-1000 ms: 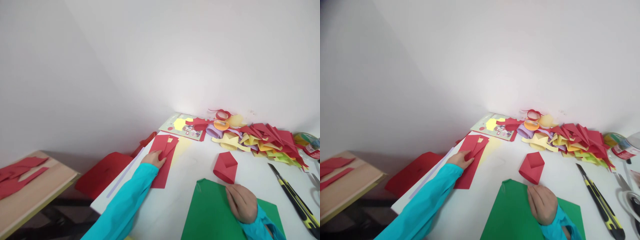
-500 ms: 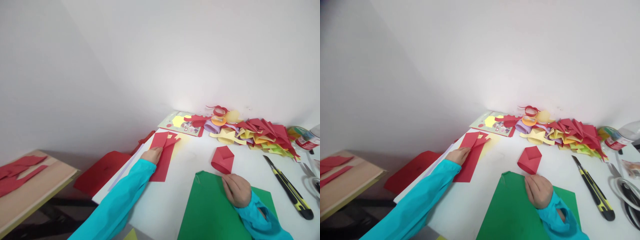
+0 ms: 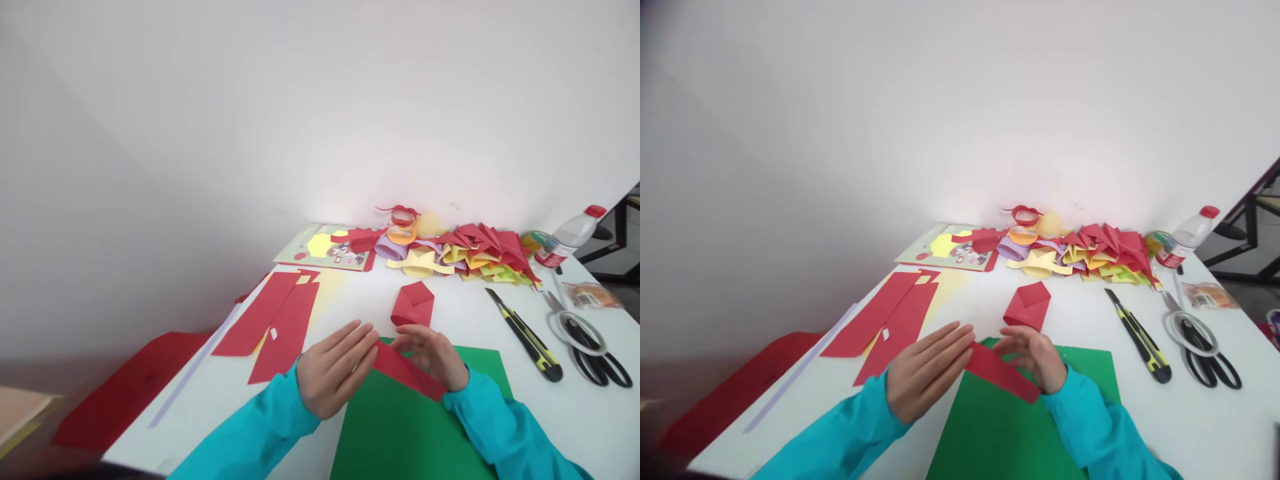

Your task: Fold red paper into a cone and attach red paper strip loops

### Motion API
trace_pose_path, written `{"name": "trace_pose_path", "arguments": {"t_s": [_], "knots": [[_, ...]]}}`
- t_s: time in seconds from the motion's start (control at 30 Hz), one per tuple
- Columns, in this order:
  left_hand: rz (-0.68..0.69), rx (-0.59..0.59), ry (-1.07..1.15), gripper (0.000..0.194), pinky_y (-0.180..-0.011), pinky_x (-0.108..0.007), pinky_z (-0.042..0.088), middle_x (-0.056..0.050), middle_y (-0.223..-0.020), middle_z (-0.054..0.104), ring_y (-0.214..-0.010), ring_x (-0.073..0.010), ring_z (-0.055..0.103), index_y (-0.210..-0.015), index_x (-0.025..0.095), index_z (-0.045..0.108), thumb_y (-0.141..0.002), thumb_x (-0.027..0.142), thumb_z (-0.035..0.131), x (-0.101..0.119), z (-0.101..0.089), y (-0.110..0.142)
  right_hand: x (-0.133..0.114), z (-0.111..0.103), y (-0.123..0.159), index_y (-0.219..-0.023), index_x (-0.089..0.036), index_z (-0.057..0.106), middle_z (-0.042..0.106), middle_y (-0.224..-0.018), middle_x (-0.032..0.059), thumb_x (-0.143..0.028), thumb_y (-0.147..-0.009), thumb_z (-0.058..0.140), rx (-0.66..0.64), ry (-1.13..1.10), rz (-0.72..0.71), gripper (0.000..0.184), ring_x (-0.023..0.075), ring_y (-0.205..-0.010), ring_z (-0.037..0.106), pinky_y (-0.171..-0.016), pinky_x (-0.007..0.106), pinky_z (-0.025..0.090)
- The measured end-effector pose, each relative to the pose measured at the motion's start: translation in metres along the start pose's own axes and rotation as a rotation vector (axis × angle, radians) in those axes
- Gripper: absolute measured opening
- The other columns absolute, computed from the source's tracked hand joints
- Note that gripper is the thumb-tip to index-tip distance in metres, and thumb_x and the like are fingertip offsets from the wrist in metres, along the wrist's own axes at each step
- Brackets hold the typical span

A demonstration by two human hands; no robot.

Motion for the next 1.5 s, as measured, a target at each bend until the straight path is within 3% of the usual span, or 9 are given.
{"name": "trace_pose_path", "arguments": {"t_s": [0.23, 0.3, 0.4, 0.57, 0.73, 1.07, 1.2, 1.37, 1.5], "knots": [[-0.023, 0.091, 0.054, 0.029, -0.095, -0.046, 0.044, -0.012, -0.106, 0.065, -0.113, -0.023, 0.051, -0.111, 0.014, 0.055, -0.083, 0.009, 0.046, -0.016, 0.025, -0.014, -0.011, -0.018, 0.007, -0.08, -0.013, 0.061, 0.065, -0.056, 0.0011, -0.04, -0.059, 0.076, 0.045, 0.08, 0.232, 0.037, 0.0092, -0.032, 0.051, -0.028, 0.016, 0.034], [-0.212, 0.247, 0.026, 0.026, -0.091, -0.041, 0.047, -0.009, -0.1, 0.068, -0.102, -0.0207, 0.059, -0.104, 0.017, 0.06, -0.082, 0.011, 0.05, -0.033, 0.025, -0.014, -0.021, -0.028, 0.01, -0.072, -0.013, 0.06, 0.064, -0.052, 0.0011, -0.042, -0.062, 0.073, 0.167, 0.139, 0.175, 0.033, 0.0076, -0.029, 0.048, -0.026, 0.016, 0.032], [-0.84, 0.579, 0.194, 0.017, -0.075, -0.033, 0.054, -0.007, -0.084, 0.071, -0.079, -0.0183, 0.066, -0.091, 0.018, 0.066, -0.079, 0.02, 0.055, -0.056, 0.027, -0.009, -0.029, -0.038, 0.012, -0.071, -0.013, 0.059, 0.065, -0.054, 0.0014, -0.041, -0.063, 0.072, 0.291, 0.148, 0.088, 0.031, 0.0077, -0.03, 0.05, -0.028, 0.016, 0.036], [-1.145, 0.205, 1.145, 0.027, -0.053, -0.029, 0.054, -0.005, -0.063, 0.069, -0.055, -0.0174, 0.063, -0.077, 0.013, 0.07, -0.067, 0.038, 0.066, -0.023, 0.078, -0.032, -0.017, -0.033, 0.012, -0.072, -0.013, 0.057, 0.065, -0.052, 0.0007, -0.044, -0.064, 0.069, 0.309, 0.15, 0.099, 0.034, 0.009, -0.031, 0.052, -0.028, 0.016, 0.037], [-1.4, 0.4, 1.072, 0.024, -0.062, -0.027, 0.052, -0.003, -0.06, 0.069, -0.059, -0.0174, 0.063, -0.076, 0.015, 0.071, -0.066, 0.037, 0.066, -0.016, 0.09, -0.03, -0.001, -0.024, 0.016, -0.074, -0.012, 0.058, 0.061, -0.043, -0.0009, -0.051, -0.068, 0.064, 0.24, 0.257, 0.219, 0.039, 0.0065, -0.022, 0.041, -0.021, 0.014, 0.024], [-1.433, 0.315, 1.117, 0.04, -0.05, -0.024, 0.047, -0.006, -0.06, 0.069, -0.047, -0.014, 0.057, -0.082, 0.012, 0.07, -0.071, 0.048, 0.058, -0.038, 0.092, -0.013, -0.007, -0.016, 0.02, -0.132, -0.019, 0.029, 0.07, -0.076, 0.0088, -0.046, -0.076, 0.06, -0.144, 0.013, 0.243, 0.07, 0.0148, -0.045, 0.063, -0.036, 0.018, 0.041], [-1.314, 0.175, 1.254, 0.045, -0.051, -0.026, 0.047, -0.007, -0.059, 0.069, -0.051, -0.016, 0.059, -0.081, 0.012, 0.071, -0.073, 0.053, 0.053, -0.025, 0.097, -0.02, -0.006, 0.001, 0.023, -0.119, -0.016, 0.05, 0.062, -0.106, 0.0172, -0.062, -0.076, 0.049, -0.275, -0.086, 0.224, 0.063, 0.023, -0.079, 0.066, -0.06, 0.031, 0.05], [-1.195, 0.082, 1.436, 0.04, -0.063, -0.027, 0.048, -0.01, -0.081, 0.07, -0.067, -0.0181, 0.062, -0.076, 0.012, 0.07, -0.07, 0.05, 0.06, -0.017, 0.098, -0.024, 0.0, 0.005, 0.021, -0.113, -0.016, 0.056, 0.06, -0.112, 0.0159, -0.063, -0.08, 0.039, -0.21, -0.123, 0.212, 0.06, 0.0238, -0.085, 0.063, -0.072, 0.037, 0.047], [-1.195, 0.13, 1.401, 0.029, -0.055, -0.025, 0.047, -0.004, -0.062, 0.067, -0.058, -0.0163, 0.06, -0.067, 0.013, 0.068, -0.068, 0.041, 0.063, -0.02, 0.094, -0.021, -0.002, 0.002, 0.019, -0.112, -0.018, 0.058, 0.059, -0.115, 0.0137, -0.066, -0.081, 0.031, -0.143, -0.15, 0.19, 0.063, 0.0242, -0.091, 0.061, -0.08, 0.039, 0.044]]}}
Point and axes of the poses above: each hand's wrist, its own y-axis away from the middle knuckle, its own z-axis out of the palm, x = y × z, the point moved 4 cm from there along -y, towards the middle knuckle
